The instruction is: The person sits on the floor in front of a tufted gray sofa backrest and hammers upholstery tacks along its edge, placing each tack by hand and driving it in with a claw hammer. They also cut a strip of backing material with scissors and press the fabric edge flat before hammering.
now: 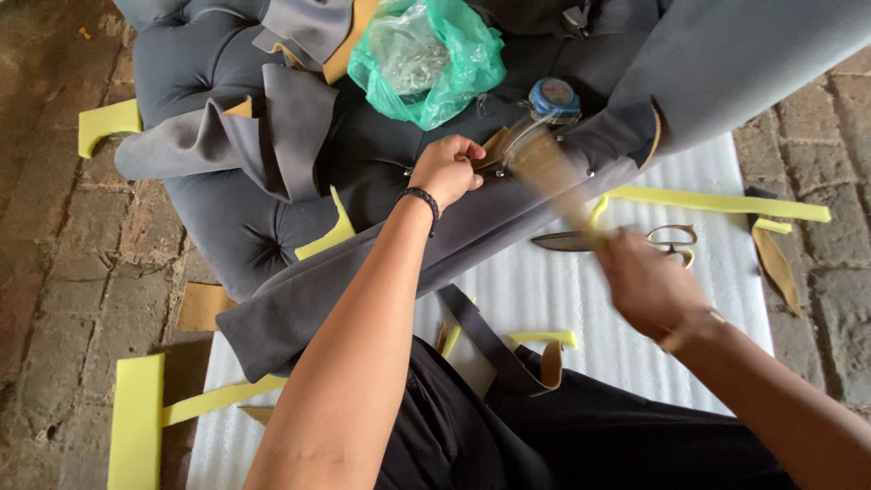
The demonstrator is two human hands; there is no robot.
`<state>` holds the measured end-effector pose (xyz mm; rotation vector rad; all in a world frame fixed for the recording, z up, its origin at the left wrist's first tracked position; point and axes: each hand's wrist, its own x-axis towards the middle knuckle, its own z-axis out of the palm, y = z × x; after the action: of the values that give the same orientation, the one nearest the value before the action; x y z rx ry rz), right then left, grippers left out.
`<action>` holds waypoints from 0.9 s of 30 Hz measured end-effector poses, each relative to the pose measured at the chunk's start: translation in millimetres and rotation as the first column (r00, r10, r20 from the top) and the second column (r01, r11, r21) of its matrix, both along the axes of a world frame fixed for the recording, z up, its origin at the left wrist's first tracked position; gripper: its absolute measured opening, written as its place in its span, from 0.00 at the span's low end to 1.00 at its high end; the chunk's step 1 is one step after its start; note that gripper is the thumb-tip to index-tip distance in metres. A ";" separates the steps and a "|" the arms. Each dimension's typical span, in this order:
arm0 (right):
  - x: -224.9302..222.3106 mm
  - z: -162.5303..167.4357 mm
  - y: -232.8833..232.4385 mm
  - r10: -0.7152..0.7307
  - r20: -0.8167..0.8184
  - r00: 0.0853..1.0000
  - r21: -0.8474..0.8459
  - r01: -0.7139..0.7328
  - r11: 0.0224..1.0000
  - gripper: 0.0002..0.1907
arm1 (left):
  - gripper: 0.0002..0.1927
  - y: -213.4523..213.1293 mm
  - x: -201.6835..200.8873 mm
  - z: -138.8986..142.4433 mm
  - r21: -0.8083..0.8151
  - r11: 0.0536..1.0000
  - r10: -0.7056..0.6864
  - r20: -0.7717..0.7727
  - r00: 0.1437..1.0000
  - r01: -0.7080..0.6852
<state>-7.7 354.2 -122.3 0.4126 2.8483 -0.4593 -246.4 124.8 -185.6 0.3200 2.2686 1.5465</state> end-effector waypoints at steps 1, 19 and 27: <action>-0.2 -3.8 -0.2 -0.002 0.042 0.999 -0.032 0.003 0.999 0.19 | 0.20 0.6 -0.4 -0.2 -0.023 1.000 0.005 -0.031 0.999 -0.006; 9.6 -11.1 -5.9 0.021 -0.097 0.995 0.079 -0.013 0.997 0.19 | 0.17 4.4 -0.4 2.5 -0.014 0.998 0.056 -0.040 0.998 -0.056; 13.4 11.0 -20.8 0.111 -0.323 0.940 0.161 -0.061 0.985 0.23 | 0.17 2.9 -1.0 3.5 -0.021 0.998 0.059 -0.063 0.996 -0.061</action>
<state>5.6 333.4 -111.3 0.2537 3.2254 -0.3262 -247.4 127.7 -182.1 0.3008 2.3625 1.5592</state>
